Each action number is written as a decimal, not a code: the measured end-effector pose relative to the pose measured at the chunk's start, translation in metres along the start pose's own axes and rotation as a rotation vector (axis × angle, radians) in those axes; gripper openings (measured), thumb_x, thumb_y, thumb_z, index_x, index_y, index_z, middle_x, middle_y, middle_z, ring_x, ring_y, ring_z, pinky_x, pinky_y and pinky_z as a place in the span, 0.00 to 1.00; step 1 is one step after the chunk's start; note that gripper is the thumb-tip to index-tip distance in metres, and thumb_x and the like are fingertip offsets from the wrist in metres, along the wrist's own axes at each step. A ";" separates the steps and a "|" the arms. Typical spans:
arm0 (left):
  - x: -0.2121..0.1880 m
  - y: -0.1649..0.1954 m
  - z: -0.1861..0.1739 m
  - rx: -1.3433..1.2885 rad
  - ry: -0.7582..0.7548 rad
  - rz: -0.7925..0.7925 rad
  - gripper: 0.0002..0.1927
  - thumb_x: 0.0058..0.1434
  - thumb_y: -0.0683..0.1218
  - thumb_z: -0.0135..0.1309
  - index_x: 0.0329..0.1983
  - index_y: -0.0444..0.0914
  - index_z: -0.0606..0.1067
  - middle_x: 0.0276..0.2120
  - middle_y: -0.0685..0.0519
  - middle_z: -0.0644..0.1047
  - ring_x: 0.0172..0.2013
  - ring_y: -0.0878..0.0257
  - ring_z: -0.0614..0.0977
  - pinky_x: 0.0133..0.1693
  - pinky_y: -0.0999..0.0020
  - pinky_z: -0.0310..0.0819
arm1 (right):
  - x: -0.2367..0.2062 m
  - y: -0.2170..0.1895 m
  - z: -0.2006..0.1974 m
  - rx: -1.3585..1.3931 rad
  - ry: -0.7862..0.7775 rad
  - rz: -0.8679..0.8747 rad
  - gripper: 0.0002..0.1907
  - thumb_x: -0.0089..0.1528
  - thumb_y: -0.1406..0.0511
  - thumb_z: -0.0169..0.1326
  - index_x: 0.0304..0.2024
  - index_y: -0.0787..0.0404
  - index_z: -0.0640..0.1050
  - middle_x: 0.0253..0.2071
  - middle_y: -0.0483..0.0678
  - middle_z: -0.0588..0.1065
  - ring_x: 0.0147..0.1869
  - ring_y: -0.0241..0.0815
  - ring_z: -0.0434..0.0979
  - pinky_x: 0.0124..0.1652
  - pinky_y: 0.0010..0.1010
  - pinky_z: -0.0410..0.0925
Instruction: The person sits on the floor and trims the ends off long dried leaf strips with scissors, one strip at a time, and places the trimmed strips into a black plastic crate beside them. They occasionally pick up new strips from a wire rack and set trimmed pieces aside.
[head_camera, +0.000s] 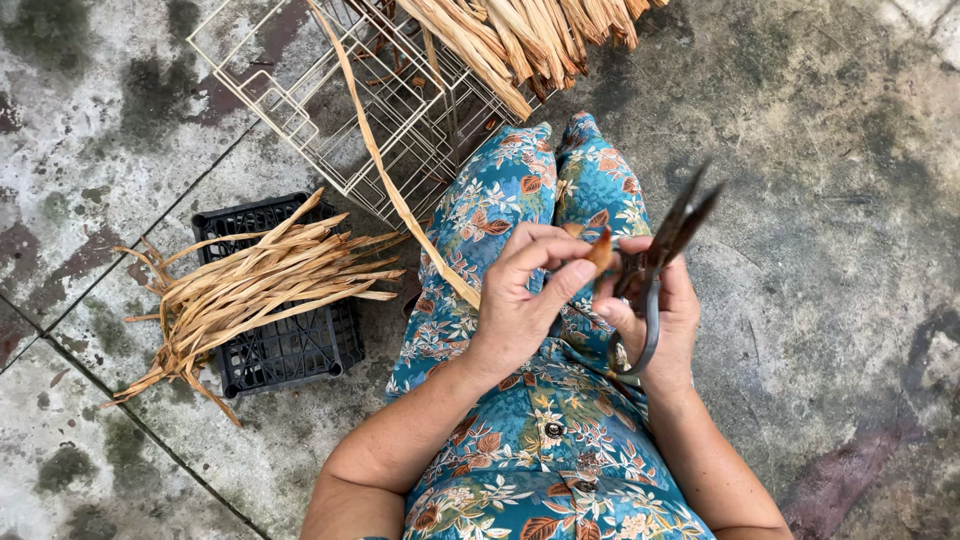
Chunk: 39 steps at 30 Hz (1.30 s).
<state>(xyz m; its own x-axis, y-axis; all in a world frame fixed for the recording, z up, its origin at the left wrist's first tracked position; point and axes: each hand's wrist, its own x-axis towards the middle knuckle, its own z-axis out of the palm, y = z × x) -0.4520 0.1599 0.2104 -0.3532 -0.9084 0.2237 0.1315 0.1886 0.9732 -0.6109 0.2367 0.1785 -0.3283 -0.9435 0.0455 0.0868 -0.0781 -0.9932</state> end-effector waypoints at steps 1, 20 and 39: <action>0.001 0.005 0.001 0.099 0.004 0.070 0.08 0.70 0.45 0.59 0.49 0.38 0.80 0.46 0.53 0.76 0.45 0.68 0.75 0.50 0.72 0.73 | 0.001 0.001 0.002 -0.013 -0.019 -0.031 0.35 0.57 0.66 0.68 0.64 0.62 0.68 0.41 0.43 0.75 0.43 0.31 0.76 0.40 0.21 0.70; 0.013 -0.067 -0.053 -0.954 0.018 -0.542 0.26 0.74 0.51 0.44 0.70 0.32 0.63 0.49 0.43 0.81 0.47 0.58 0.86 0.51 0.62 0.82 | -0.005 -0.009 -0.116 0.589 -0.154 -0.016 0.18 0.65 0.71 0.57 0.56 0.68 0.70 0.31 0.58 0.76 0.27 0.40 0.74 0.31 0.29 0.67; 0.074 -0.019 -0.121 0.277 -0.148 -0.171 0.18 0.74 0.48 0.49 0.66 0.47 0.74 0.35 0.62 0.78 0.24 0.75 0.77 0.28 0.77 0.76 | 0.037 0.013 -0.083 -0.232 -0.381 0.332 0.38 0.51 0.64 0.68 0.63 0.64 0.71 0.53 0.48 0.79 0.47 0.35 0.73 0.47 0.30 0.73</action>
<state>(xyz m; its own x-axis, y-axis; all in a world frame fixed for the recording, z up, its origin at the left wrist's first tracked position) -0.3680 0.0441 0.2024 -0.4811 -0.8757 0.0414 -0.1901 0.1503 0.9702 -0.7005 0.2272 0.1583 0.0487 -0.9584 -0.2812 -0.0962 0.2758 -0.9564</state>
